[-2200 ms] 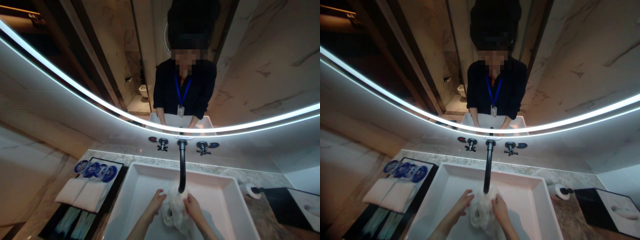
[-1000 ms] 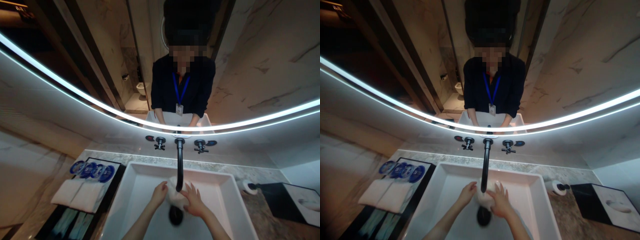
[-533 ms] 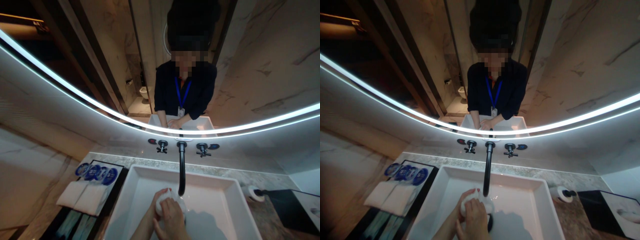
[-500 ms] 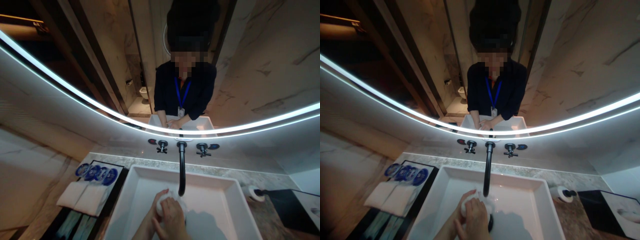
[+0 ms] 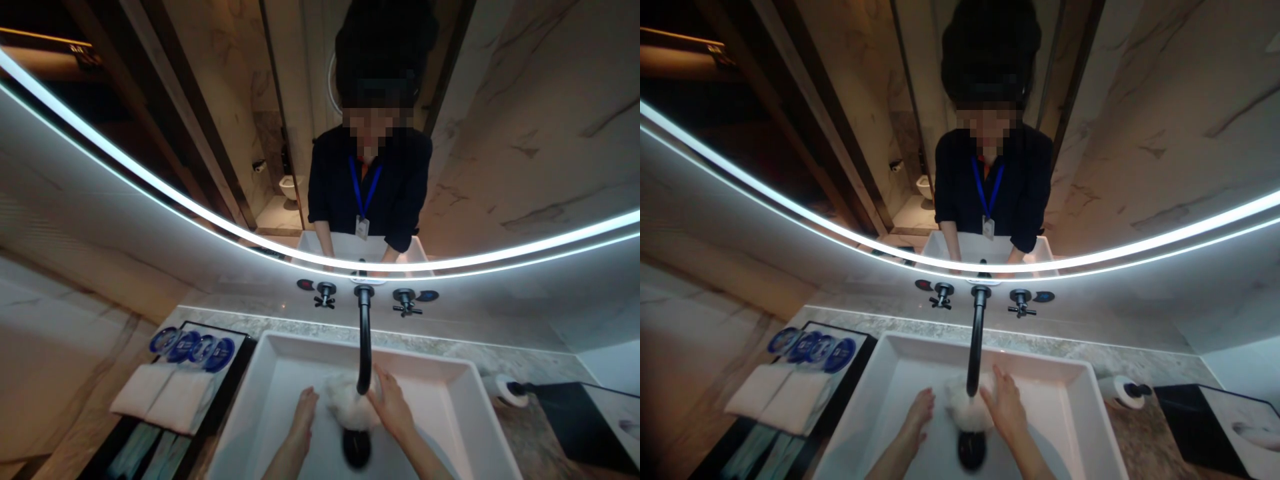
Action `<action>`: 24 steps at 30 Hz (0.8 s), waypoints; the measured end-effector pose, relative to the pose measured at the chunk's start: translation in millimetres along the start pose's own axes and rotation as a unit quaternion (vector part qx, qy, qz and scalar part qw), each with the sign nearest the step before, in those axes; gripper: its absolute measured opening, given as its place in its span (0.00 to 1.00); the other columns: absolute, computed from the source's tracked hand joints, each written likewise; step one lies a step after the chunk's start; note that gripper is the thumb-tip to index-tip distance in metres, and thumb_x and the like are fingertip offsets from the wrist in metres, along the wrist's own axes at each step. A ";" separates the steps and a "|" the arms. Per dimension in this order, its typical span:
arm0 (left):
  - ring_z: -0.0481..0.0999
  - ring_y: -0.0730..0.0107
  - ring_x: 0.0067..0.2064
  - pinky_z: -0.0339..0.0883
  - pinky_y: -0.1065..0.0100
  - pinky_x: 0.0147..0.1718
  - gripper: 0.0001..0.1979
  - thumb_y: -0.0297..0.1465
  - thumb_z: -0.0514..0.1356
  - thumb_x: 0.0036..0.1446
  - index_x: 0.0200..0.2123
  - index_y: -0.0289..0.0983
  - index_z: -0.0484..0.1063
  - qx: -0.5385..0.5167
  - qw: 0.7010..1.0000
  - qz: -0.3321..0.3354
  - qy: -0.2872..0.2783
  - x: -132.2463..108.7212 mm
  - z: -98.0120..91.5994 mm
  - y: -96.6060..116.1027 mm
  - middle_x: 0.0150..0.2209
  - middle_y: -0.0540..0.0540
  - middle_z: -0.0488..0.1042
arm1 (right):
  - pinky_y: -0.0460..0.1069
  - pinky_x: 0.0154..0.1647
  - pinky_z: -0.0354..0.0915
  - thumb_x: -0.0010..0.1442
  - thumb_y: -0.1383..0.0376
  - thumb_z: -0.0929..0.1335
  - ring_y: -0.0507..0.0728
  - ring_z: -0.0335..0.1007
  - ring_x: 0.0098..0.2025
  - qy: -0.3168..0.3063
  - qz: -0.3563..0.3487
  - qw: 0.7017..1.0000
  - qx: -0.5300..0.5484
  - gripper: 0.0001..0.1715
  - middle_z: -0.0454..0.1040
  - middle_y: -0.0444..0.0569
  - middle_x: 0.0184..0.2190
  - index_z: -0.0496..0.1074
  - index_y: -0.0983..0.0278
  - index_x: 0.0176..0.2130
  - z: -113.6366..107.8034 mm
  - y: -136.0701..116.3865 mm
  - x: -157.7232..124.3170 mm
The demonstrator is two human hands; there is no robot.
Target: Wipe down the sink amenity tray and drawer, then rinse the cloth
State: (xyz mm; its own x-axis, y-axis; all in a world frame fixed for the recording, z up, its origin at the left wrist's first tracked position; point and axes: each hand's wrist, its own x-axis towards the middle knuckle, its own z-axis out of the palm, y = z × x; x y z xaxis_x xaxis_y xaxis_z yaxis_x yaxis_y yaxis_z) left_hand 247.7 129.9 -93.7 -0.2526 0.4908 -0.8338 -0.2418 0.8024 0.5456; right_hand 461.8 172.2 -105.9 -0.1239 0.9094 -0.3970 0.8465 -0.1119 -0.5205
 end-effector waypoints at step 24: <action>0.64 0.42 0.62 0.53 0.52 0.62 0.33 0.40 0.63 0.55 0.63 0.39 0.62 0.237 0.777 0.537 -0.227 -40.8 43.1 15.7 0.61 0.35 0.67 | 0.52 0.35 0.69 0.37 0.61 0.72 0.60 0.73 0.38 -0.044 -0.036 0.876 0.478 0.26 0.77 0.49 0.37 0.69 0.61 0.40 -52.4 -37.3 -25.1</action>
State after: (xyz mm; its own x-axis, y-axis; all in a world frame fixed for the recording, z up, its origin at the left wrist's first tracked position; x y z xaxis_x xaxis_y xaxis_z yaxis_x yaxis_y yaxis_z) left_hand 294.7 137.0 -54.7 0.3123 0.9467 0.0783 0.2795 -0.1703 0.9449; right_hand 460.5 174.5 -36.9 -0.2344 0.8981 -0.3720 0.0185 -0.3785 -0.9254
